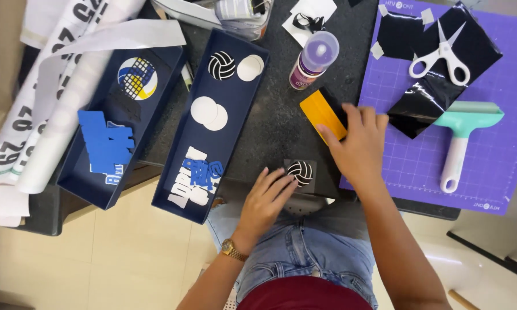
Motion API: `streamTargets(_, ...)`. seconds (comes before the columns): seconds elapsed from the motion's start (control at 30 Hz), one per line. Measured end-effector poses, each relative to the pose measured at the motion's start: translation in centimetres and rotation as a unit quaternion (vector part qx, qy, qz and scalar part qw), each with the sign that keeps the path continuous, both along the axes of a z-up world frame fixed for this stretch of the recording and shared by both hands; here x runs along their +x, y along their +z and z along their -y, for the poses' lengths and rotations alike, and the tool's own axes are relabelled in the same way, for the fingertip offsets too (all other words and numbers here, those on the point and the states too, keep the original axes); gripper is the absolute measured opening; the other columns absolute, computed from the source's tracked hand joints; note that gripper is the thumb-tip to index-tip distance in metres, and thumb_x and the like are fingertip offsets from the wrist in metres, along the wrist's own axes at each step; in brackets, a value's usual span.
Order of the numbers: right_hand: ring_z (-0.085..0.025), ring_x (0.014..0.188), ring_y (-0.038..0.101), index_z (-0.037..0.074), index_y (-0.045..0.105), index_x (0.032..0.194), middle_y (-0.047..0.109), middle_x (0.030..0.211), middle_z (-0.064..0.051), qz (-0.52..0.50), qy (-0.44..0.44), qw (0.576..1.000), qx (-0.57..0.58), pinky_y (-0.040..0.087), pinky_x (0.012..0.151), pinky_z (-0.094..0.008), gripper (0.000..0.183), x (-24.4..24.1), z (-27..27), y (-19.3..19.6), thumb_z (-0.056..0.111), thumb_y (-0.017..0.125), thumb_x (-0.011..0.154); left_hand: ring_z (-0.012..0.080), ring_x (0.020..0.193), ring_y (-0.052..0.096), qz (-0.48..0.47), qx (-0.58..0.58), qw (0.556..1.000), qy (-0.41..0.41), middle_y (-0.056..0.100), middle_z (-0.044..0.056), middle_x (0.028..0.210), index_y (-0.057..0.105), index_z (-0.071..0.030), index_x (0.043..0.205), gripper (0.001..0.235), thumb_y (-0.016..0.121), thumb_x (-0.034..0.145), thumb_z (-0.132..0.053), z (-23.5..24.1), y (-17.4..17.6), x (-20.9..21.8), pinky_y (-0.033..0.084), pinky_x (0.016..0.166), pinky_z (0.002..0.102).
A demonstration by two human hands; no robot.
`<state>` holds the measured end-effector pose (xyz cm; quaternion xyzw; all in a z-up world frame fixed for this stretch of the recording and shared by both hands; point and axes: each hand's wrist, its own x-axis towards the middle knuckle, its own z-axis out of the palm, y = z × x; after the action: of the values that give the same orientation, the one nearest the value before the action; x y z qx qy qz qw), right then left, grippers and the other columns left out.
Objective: A person is seen peeling circular vinyl stickers from a backing sheet and carefully applying them to a surface. They use a yellow scraper tool to smooth out the stickers and scissors to cut vinyl material.
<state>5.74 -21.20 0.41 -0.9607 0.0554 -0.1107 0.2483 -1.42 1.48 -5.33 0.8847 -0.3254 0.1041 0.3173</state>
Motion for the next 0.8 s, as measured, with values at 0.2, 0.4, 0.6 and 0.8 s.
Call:
streamTargets(0.2,-0.036,0.110,0.056,0.001,0.064,0.118,0.064,0.116,-0.018,-0.134,-0.030,0.990,-0.039,0.043,0.089,-0.044,0.055,3.8,-0.4,0.6,0.035,0.090,0.083,0.0224,0.112,0.069,0.032,-0.025,0.998,-0.042,0.075,0.003,0.110,0.078,-0.012,0.104,0.011,0.071,0.095,-0.012,-1.1,1.0,1.2,0.051,0.110,0.046)
streamTargets(0.4,-0.033,0.096,0.072,0.005,0.065,0.119,0.073,0.102,-0.022,-0.146,-0.054,0.965,0.212,0.058,0.075,-0.042,0.036,2.8,1.1,0.7,0.015,0.084,0.090,0.0200,0.103,0.069,0.077,0.000,0.995,-0.071,0.072,0.001,0.100,0.076,-0.014,0.098,0.009,0.067,0.099,-0.013,-1.1,1.8,2.0,0.053,0.099,0.043)
streamTargets(0.6,-0.010,0.082,0.065,0.009,0.070,0.114,0.071,0.091,-0.004,-0.104,-0.043,0.868,0.483,0.057,0.077,-0.028,0.019,-0.8,1.9,2.3,0.009,0.074,0.095,0.0215,0.100,0.070,0.067,-0.031,0.996,-0.046,0.072,0.002,0.100,0.076,-0.013,0.099,0.009,0.067,0.100,-0.013,-0.6,2.5,1.8,0.055,0.092,0.041)
streamTargets(0.8,-0.017,0.095,0.066,0.006,0.068,0.116,0.067,0.102,-0.007,-0.096,-0.075,0.803,0.583,0.055,0.088,-0.034,0.018,-5.0,4.7,-0.8,0.004,0.060,0.099,0.0196,0.093,0.072,0.050,-0.032,0.998,-0.024,0.073,0.001,0.102,0.076,-0.016,0.099,0.008,0.069,0.097,-0.013,-0.8,2.4,1.4,0.057,0.091,0.039)
